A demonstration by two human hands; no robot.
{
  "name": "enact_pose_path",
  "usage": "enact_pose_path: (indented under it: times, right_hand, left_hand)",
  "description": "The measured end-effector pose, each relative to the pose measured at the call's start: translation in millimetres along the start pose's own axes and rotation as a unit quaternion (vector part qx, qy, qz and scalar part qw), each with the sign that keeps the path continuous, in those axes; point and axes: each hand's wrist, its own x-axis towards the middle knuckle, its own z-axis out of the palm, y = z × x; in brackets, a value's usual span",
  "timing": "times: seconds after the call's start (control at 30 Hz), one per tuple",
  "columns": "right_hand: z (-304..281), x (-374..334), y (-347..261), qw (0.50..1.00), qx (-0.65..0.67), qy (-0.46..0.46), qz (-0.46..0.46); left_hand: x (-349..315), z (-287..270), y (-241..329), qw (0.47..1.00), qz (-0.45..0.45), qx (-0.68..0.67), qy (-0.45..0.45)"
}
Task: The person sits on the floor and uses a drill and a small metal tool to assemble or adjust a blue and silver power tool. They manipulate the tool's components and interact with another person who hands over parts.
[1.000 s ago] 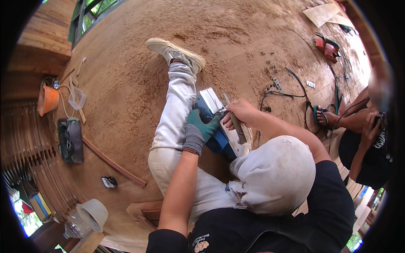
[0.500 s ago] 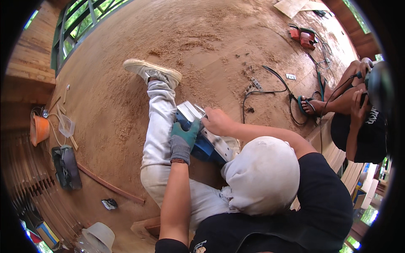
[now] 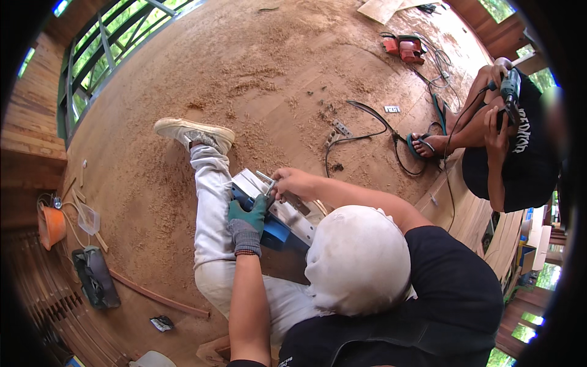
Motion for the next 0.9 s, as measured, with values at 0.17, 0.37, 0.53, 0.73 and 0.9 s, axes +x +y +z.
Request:
enact_pose_path:
  times: [0.17,0.37,0.53,0.73,0.9]
  right_hand:
    - [0,-23,8,0.994,-0.103,-0.016,-0.019]
    - [22,-15,-5,0.882,-0.442,0.101,-0.125]
    - [23,-16,-5,0.845,-0.497,0.099,-0.17]
    - [30,-7,-6,0.837,-0.512,0.113,-0.158]
    - [36,-11,2,0.827,-0.506,0.141,-0.2]
  left_hand:
    - [-3,-6,5,0.999,-0.028,-0.022,-0.034]
    - [-1,-2,3,1.0,0.0,0.01,0.005]
    - [-1,0,-5,1.0,-0.003,0.004,-0.014]
    - [-5,1,-10,0.999,-0.03,-0.036,-0.022]
    - [-12,-2,-7,0.998,-0.023,-0.062,-0.02]
